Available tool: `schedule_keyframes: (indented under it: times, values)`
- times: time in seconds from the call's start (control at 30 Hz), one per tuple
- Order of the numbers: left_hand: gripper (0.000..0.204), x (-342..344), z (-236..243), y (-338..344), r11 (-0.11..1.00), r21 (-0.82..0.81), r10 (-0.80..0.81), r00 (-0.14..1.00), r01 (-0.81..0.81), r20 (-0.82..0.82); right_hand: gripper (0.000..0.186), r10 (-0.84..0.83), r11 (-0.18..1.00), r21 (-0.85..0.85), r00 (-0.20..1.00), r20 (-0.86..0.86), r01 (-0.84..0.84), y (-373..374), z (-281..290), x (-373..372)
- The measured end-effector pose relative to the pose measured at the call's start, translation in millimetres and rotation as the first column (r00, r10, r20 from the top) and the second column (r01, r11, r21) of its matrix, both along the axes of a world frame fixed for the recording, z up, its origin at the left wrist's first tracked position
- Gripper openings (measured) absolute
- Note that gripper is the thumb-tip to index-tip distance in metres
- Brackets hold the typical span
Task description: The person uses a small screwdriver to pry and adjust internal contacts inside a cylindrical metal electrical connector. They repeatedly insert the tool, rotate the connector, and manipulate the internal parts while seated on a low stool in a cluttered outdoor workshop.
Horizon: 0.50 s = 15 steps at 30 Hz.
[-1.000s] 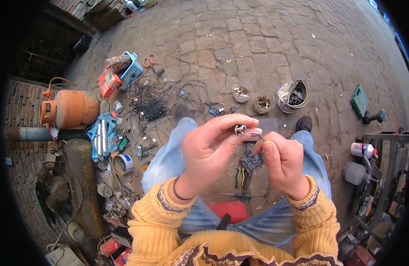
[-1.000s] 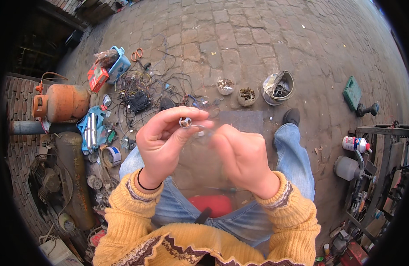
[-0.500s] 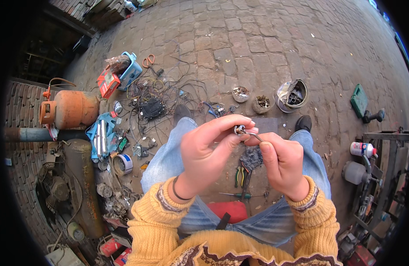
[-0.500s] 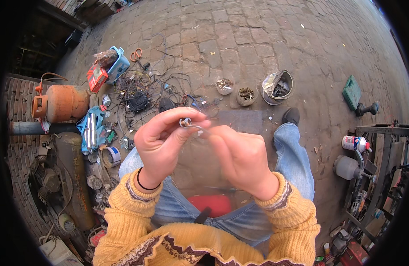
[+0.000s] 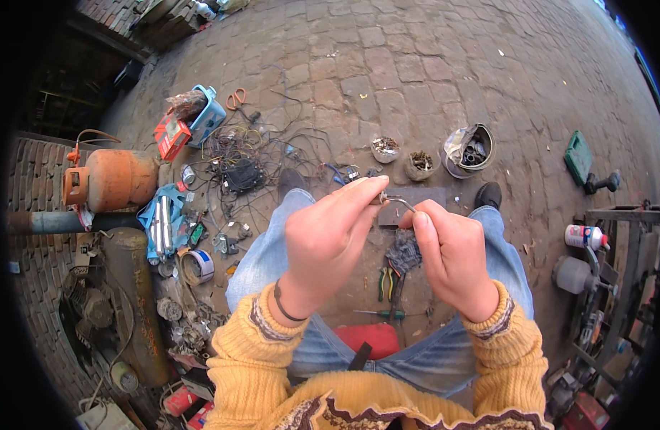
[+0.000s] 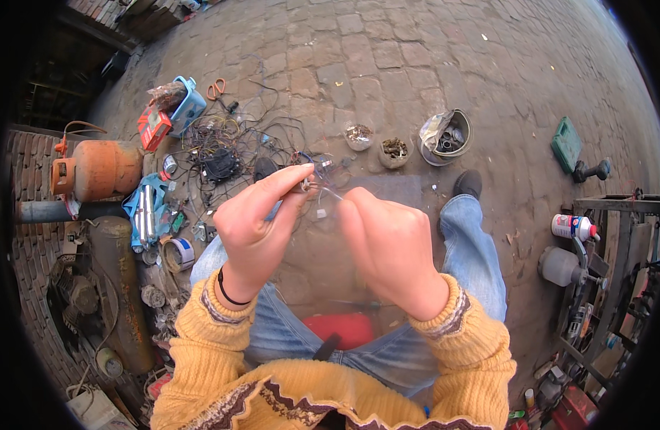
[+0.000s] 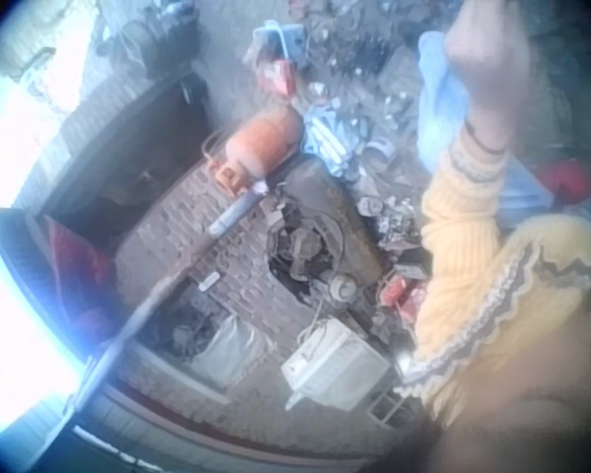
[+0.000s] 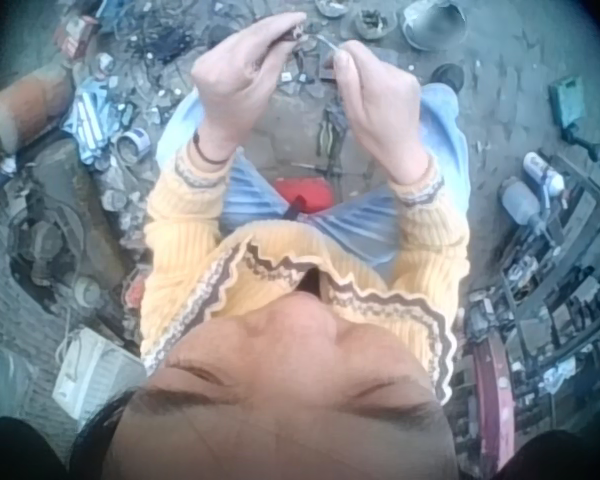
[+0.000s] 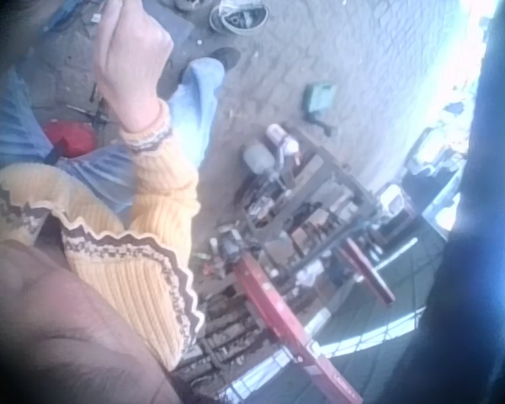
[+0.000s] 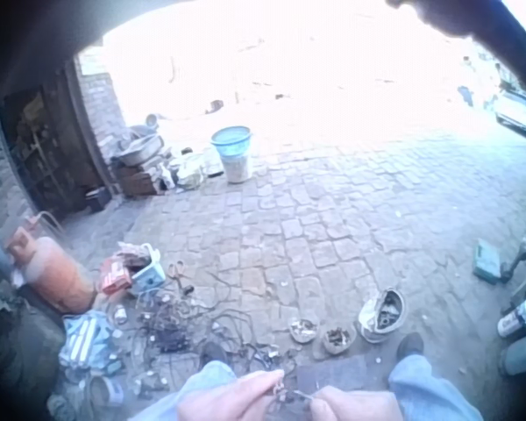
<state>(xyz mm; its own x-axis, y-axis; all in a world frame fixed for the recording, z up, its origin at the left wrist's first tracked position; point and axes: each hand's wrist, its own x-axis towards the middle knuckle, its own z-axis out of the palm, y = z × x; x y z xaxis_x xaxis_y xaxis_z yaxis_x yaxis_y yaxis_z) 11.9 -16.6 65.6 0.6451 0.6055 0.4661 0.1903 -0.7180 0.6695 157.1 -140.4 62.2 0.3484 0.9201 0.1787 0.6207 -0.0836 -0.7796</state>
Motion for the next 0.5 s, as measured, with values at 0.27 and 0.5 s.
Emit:
schedule_keyframes:
  times: [0.27, 0.5]
  values:
    - [0.032, 1.1, -0.4, -5.3, 0.999, 0.035, -0.010, 1.000, 0.010, 0.000, 0.023, -0.054, 0.994, 0.094, 0.996, -0.064, 0.060, 6.6, -9.2, -6.3]
    - [0.035, 0.2, 0.3, -11.8, 0.997, -0.016, -0.074, 0.997, 0.073, -0.030, 0.017, -0.097, 0.991, 0.096, 0.994, 0.053, 0.091, 7.0, -18.9, -11.0]
